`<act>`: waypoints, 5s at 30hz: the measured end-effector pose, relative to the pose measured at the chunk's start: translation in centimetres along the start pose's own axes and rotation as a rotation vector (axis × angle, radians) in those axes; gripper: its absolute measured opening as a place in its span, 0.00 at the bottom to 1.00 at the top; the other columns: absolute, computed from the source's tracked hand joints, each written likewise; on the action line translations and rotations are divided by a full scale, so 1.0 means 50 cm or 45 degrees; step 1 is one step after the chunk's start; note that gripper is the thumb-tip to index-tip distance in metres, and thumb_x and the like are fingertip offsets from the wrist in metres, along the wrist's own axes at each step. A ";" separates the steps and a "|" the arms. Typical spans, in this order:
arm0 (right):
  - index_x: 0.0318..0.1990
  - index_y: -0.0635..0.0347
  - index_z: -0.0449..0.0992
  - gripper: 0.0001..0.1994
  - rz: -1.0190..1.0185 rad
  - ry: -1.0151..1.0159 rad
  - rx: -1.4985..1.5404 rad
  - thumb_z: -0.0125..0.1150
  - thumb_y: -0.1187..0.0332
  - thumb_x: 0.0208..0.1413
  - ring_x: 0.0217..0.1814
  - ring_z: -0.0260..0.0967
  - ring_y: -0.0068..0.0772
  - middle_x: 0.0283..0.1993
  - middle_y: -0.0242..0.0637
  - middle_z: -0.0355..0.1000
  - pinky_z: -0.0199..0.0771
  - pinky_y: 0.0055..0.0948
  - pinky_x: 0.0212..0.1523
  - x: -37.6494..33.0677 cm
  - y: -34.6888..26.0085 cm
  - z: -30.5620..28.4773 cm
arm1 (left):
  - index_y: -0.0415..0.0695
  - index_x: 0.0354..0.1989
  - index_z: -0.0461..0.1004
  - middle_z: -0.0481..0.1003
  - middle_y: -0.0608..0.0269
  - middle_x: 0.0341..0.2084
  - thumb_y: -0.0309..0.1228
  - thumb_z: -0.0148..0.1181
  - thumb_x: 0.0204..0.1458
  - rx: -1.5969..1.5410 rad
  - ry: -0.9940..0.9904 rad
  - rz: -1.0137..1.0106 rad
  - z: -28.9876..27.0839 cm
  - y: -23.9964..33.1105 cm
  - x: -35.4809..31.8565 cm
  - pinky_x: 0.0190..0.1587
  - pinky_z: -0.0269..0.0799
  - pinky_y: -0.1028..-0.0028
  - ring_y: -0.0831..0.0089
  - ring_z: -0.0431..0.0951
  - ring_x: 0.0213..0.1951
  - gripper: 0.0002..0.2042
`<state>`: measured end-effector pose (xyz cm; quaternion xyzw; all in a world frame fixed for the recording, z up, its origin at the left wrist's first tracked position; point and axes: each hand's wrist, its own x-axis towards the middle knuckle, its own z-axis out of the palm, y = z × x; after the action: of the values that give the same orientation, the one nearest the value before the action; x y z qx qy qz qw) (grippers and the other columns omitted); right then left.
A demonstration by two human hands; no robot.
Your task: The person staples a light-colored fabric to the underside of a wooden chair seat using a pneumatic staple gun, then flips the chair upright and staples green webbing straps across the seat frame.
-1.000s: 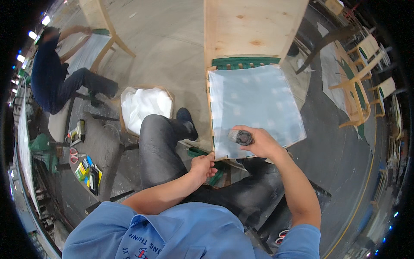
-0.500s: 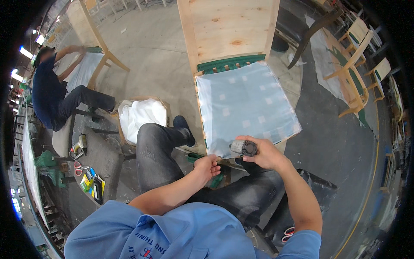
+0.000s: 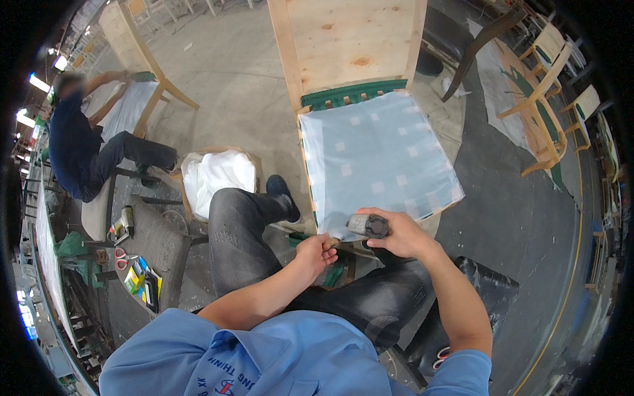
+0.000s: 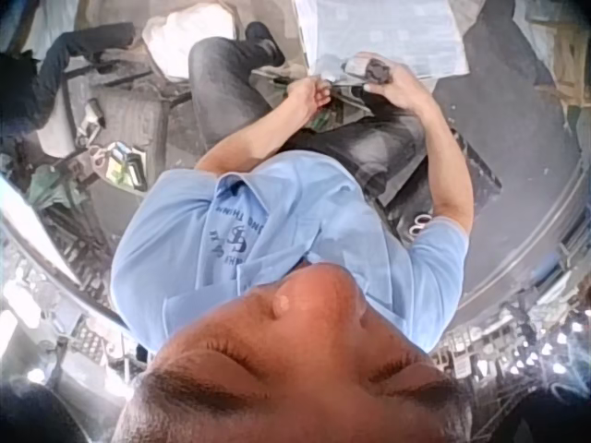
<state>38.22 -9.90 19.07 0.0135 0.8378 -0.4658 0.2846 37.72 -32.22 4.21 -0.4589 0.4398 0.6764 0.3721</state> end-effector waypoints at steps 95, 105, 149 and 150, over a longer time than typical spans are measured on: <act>0.49 0.62 0.75 0.18 0.566 0.412 0.942 0.65 0.55 0.65 0.22 0.71 0.25 0.39 0.35 0.77 0.74 0.27 0.22 -0.029 0.043 0.045 | 0.43 0.32 0.68 0.78 0.53 0.37 0.21 0.62 0.54 0.393 -0.299 0.203 -0.071 0.012 0.073 0.47 0.82 0.58 0.54 0.84 0.42 0.07; 0.46 0.65 0.78 0.17 0.503 0.665 0.985 0.68 0.58 0.63 0.20 0.70 0.23 0.38 0.36 0.79 0.72 0.27 0.22 -0.043 0.050 0.036 | 0.42 0.32 0.69 0.78 0.59 0.32 0.21 0.62 0.55 0.426 -0.370 0.397 0.034 0.038 0.110 0.40 0.82 0.68 0.66 0.84 0.35 0.07; 0.55 0.65 0.76 0.27 0.455 0.098 0.629 0.75 0.56 0.55 0.30 0.75 0.29 0.42 0.37 0.76 0.77 0.33 0.30 0.295 0.174 -0.263 | 0.33 0.41 0.81 0.78 0.61 0.25 0.37 0.68 0.57 0.830 -0.166 0.529 0.077 0.153 0.093 0.28 0.68 0.72 0.74 0.73 0.23 0.16; 0.54 0.65 0.77 0.26 0.492 0.211 0.533 0.76 0.56 0.55 0.30 0.76 0.31 0.41 0.38 0.77 0.77 0.34 0.32 0.298 0.193 -0.267 | 0.32 0.40 0.82 0.77 0.63 0.24 0.36 0.69 0.57 0.771 -0.200 0.445 0.090 0.157 0.081 0.25 0.66 0.73 0.76 0.70 0.21 0.15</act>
<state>22.34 2.49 9.72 0.2692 0.7258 -0.5631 0.2894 28.07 -30.25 3.22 -0.1925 0.6622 0.6020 0.4026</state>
